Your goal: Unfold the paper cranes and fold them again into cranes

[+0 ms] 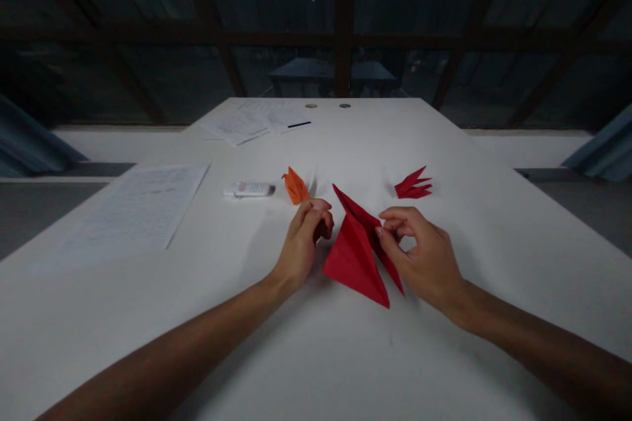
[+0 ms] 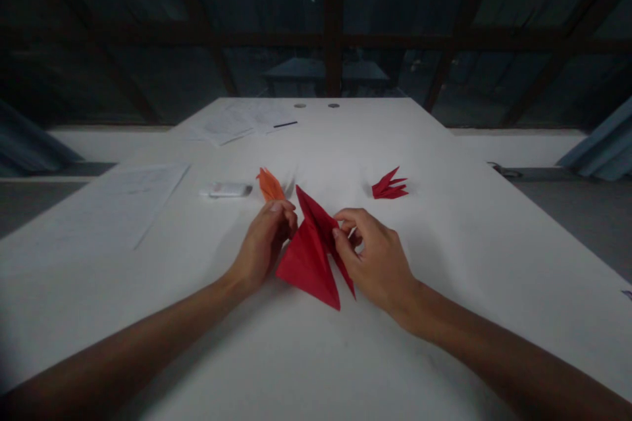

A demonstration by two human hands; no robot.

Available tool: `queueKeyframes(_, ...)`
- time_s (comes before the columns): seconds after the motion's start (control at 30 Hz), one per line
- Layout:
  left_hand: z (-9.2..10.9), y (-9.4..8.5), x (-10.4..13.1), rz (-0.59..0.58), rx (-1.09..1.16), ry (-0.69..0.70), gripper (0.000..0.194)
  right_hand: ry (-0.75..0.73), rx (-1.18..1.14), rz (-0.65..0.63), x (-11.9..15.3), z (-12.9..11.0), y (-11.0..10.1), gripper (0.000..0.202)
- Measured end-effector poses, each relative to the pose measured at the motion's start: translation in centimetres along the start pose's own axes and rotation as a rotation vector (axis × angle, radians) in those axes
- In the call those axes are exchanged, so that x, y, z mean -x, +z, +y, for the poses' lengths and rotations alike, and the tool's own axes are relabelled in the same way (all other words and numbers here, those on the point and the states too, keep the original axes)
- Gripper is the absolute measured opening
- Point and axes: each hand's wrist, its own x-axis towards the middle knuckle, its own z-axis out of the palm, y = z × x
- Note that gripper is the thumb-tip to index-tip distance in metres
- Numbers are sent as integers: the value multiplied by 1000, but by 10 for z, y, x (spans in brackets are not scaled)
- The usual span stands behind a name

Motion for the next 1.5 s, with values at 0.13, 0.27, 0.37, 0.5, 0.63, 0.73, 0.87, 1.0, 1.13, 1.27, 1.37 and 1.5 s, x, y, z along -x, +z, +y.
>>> queueKeyframes(0.13,5,5,9,-170,-89,-22,37,-270,150,10,-3,7,0,15)
queueKeyframes(0.27,10,9,14,-204,-188,-80,40,-503,298,-33,-1,11,-1,16)
queueKeyframes(0.37,14,9,13,-166,-148,-116,36,-641,363,-80,2,10,-5,16)
queueKeyframes(0.5,20,12,15,-158,-127,-181,50,-803,428,-95,4,7,-11,20)
queueKeyframes(0.63,22,15,17,-186,19,-208,61,-765,401,-55,0,5,-15,17)
queueKeyframes(0.73,24,14,15,-196,70,-143,69,-613,373,16,-6,2,-17,15)
queueKeyframes(0.87,24,11,6,-191,142,-59,73,-426,277,37,-12,-1,-17,15)
queueKeyframes(1.0,19,8,0,-122,103,57,68,-254,258,-79,-12,-2,-15,17)
queueKeyframes(1.13,14,5,2,-137,-22,112,68,-114,342,-174,-8,-3,-12,20)
queueKeyframes(1.27,12,5,9,-181,-146,175,81,-95,406,-189,-8,-1,-11,21)
queueKeyframes(1.37,12,5,10,-229,-262,249,72,-111,413,-184,-9,3,-9,15)
queueKeyframes(1.5,12,3,9,-267,-462,332,47,-112,398,-184,-11,7,-9,2)
